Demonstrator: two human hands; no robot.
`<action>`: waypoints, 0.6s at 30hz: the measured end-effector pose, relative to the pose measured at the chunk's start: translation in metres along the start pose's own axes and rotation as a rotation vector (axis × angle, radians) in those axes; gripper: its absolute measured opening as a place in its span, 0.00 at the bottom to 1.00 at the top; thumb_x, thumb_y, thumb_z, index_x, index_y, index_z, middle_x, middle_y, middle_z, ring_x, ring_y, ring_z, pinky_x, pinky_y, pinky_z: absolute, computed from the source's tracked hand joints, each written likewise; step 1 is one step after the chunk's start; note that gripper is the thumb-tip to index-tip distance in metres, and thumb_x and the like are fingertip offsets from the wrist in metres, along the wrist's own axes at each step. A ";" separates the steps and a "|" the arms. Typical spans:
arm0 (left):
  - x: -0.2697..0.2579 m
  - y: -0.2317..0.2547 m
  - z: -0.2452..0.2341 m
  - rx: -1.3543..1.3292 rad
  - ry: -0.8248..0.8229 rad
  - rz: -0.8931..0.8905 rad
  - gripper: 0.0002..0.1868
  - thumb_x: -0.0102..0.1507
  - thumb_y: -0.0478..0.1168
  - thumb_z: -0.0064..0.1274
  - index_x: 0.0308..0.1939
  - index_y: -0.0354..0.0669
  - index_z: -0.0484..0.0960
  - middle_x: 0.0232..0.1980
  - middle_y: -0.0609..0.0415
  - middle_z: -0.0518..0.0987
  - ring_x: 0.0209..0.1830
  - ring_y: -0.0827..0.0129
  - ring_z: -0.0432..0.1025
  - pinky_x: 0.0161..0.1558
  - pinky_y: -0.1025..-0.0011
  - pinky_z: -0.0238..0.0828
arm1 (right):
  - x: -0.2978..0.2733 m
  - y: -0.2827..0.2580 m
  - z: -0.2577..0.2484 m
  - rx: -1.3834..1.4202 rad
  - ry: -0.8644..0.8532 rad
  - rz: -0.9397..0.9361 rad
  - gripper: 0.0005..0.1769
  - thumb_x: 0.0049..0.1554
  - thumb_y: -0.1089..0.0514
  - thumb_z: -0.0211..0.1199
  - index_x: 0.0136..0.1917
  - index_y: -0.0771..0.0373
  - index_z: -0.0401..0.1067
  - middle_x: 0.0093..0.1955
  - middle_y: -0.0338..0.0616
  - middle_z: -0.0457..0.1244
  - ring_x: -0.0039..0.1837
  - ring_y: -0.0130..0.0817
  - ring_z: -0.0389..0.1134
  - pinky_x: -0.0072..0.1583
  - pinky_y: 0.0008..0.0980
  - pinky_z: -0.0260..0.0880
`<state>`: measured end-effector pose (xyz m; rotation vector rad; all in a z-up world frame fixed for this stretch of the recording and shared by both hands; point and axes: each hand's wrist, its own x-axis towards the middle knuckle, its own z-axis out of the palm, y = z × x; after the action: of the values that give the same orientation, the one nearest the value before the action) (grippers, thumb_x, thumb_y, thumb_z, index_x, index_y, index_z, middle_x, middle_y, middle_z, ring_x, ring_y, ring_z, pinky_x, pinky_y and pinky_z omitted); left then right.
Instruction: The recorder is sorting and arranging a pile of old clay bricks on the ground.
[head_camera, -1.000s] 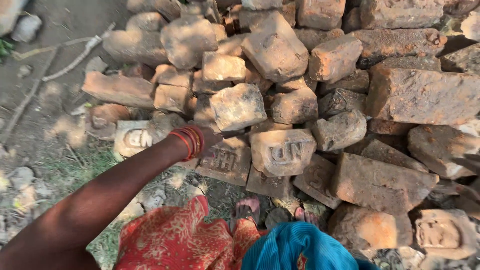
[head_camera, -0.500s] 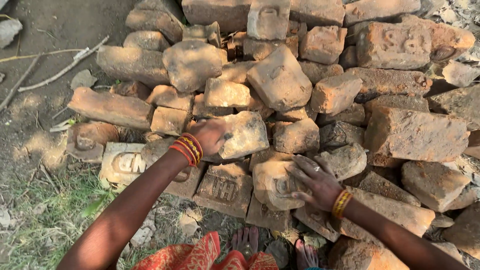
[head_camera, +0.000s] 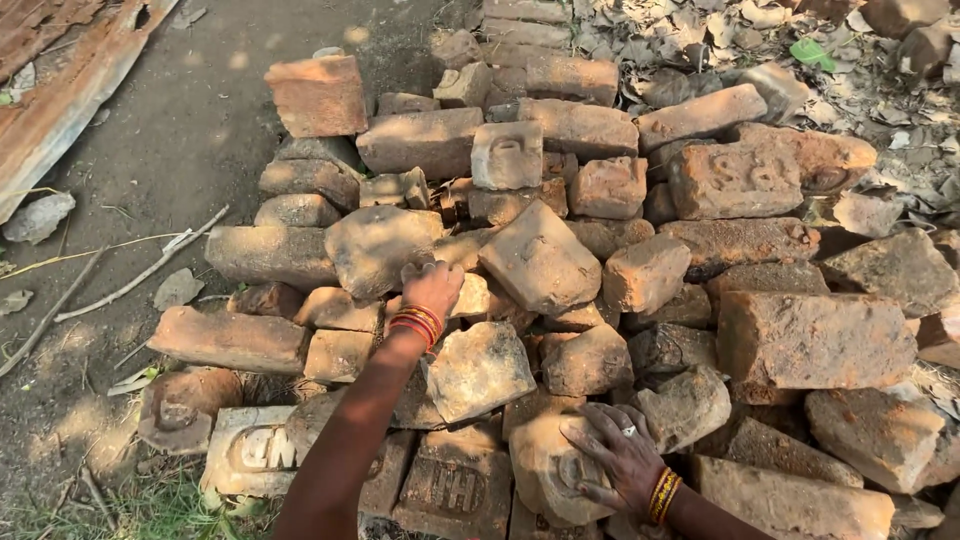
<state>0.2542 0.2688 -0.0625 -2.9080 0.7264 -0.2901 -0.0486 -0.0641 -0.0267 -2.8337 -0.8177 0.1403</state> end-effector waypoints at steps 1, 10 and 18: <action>-0.003 0.001 -0.011 0.043 -0.050 0.009 0.20 0.60 0.42 0.56 0.56 0.53 0.74 0.50 0.54 0.75 0.51 0.62 0.74 0.36 0.65 0.78 | 0.001 -0.001 -0.004 0.004 0.022 -0.022 0.45 0.56 0.21 0.49 0.81 0.38 0.53 0.83 0.54 0.41 0.77 0.59 0.47 0.71 0.67 0.41; -0.048 -0.037 -0.103 -0.205 -0.436 -0.227 0.42 0.52 0.52 0.68 0.68 0.53 0.69 0.42 0.52 0.81 0.40 0.62 0.78 0.40 0.65 0.82 | -0.001 -0.005 -0.005 0.016 0.184 -0.084 0.42 0.58 0.23 0.50 0.80 0.37 0.55 0.82 0.55 0.44 0.77 0.57 0.50 0.73 0.65 0.43; -0.116 -0.029 -0.163 -0.097 -0.237 -0.399 0.54 0.51 0.75 0.58 0.72 0.50 0.65 0.48 0.46 0.81 0.42 0.50 0.78 0.44 0.47 0.76 | -0.016 -0.002 0.027 -0.007 0.035 -0.023 0.41 0.56 0.24 0.51 0.79 0.34 0.55 0.83 0.52 0.42 0.76 0.60 0.51 0.73 0.69 0.43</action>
<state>0.1312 0.3368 0.0833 -3.0860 0.1257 0.0560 -0.0668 -0.0666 -0.0526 -2.8242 -0.8445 0.0852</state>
